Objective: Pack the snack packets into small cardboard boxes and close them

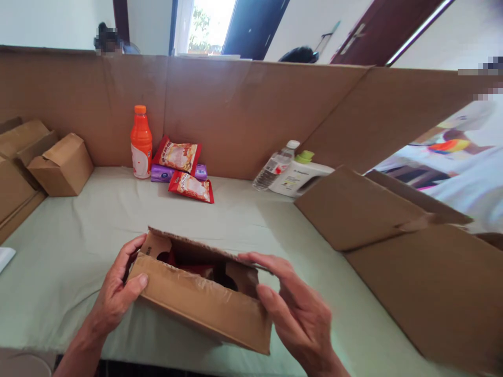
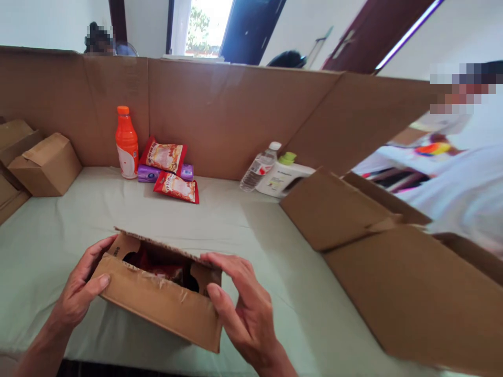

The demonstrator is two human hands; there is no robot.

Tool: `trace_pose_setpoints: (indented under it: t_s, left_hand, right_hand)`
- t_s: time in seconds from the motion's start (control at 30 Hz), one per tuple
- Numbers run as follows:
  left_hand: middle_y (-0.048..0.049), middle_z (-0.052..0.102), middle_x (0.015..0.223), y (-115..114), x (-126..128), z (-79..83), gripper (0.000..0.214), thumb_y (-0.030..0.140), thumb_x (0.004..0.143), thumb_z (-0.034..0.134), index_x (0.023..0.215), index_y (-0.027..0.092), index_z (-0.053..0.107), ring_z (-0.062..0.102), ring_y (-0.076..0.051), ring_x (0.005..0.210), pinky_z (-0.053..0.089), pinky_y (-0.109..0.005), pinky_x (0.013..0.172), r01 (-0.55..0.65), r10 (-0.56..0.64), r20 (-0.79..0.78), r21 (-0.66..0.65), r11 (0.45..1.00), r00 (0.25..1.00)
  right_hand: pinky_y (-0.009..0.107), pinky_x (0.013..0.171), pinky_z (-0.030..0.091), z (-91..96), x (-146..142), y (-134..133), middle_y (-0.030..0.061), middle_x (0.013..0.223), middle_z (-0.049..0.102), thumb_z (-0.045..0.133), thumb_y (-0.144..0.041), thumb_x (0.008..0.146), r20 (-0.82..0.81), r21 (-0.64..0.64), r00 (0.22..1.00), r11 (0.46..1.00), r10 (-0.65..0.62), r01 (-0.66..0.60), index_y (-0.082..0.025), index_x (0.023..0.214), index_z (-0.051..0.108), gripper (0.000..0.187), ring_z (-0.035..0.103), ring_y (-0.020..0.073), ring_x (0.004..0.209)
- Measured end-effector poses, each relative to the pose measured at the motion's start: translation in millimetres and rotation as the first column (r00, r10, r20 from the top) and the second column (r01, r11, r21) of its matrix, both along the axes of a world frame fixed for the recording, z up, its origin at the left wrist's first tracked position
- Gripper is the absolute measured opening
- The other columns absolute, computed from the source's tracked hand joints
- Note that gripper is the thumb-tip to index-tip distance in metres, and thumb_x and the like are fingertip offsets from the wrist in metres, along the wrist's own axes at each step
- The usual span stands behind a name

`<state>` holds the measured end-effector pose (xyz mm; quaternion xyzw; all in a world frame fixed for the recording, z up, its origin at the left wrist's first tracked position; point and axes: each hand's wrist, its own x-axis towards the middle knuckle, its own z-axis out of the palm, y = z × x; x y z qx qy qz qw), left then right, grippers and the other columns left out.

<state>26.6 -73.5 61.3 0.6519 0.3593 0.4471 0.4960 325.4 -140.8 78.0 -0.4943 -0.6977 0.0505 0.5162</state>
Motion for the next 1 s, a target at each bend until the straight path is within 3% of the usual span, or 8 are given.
trace_pose_setpoints:
  t_s: [0.13,0.23,0.4,0.67,0.8,1.0]
  left_hand:
    - [-0.0035,0.052,0.153,-2,3,-2.5,0.052,0.036,0.095,0.059,0.146,0.034,0.048,0.049,-0.027,0.138,0.044,-0.036,0.111,-0.012,0.014,0.072,-0.033,0.999,0.997]
    - [-0.0015,0.050,0.154,0,5,-4.3,0.053,0.034,0.093,0.060,0.145,0.036,0.051,0.044,-0.027,0.143,0.037,-0.038,0.117,-0.039,0.040,0.111,-0.010,0.999,0.993]
    - [-0.0040,0.048,0.153,6,3,-4.5,0.034,0.033,0.090,0.060,0.122,0.031,0.071,0.035,-0.034,0.147,0.032,-0.047,0.119,-0.040,0.041,-0.009,0.080,0.996,0.999]
    - [-0.0056,0.048,0.153,7,2,4.4,0.037,0.029,0.084,0.058,0.118,0.028,0.073,0.037,-0.036,0.145,0.031,-0.053,0.119,-0.043,0.043,-0.072,0.002,0.999,0.996]
    - [-0.0070,0.051,0.149,9,6,11.2,0.037,0.028,0.080,0.058,0.112,0.027,0.075,0.040,-0.038,0.143,0.035,-0.054,0.116,-0.055,0.053,-0.096,-0.012,0.998,0.994]
    - [-0.0075,0.049,0.151,8,8,14.9,0.037,0.027,0.079,0.055,0.111,0.025,0.075,0.041,-0.038,0.142,0.036,-0.055,0.115,-0.050,0.047,-0.157,-0.013,0.999,0.986]
  right_hand:
    - [0.045,0.089,0.052,-1.2,0,-6,0.0094,0.114,0.074,0.052,-0.027,0.097,0.173,0.033,0.978,0.992,0.117,-0.124,-0.022,0.119,0.067,0.027,0.068,0.0277,0.107]
    - [0.047,0.092,0.050,-0.8,0,-8,0.0094,0.116,0.075,0.052,-0.029,0.097,0.256,0.027,0.959,0.990,0.124,-0.135,-0.022,0.116,0.068,0.026,0.068,0.0291,0.112]
    - [0.046,0.094,0.051,-3.3,0,-10,0.0100,0.118,0.074,0.052,-0.027,0.096,0.258,0.017,0.960,0.993,0.106,-0.114,-0.021,0.119,0.066,0.027,0.068,0.0288,0.114]
    - [0.041,0.090,0.055,4.4,-5,-13,0.0093,0.123,0.070,0.056,-0.018,0.094,0.197,-0.045,0.979,0.998,0.048,-0.040,-0.027,0.127,0.062,0.035,0.067,0.0249,0.112]
    - [0.041,0.095,0.053,9.3,-7,-13,0.0062,0.135,0.065,0.052,-0.014,0.095,0.280,-0.107,0.956,0.993,0.081,-0.053,-0.031,0.123,0.069,0.037,0.062,0.0246,0.122]
    - [0.044,0.099,0.051,4.3,-7,-11,0.0040,0.137,0.065,0.052,-0.015,0.095,0.337,-0.114,0.936,0.991,0.106,-0.071,-0.031,0.123,0.070,0.037,0.059,0.0249,0.127]
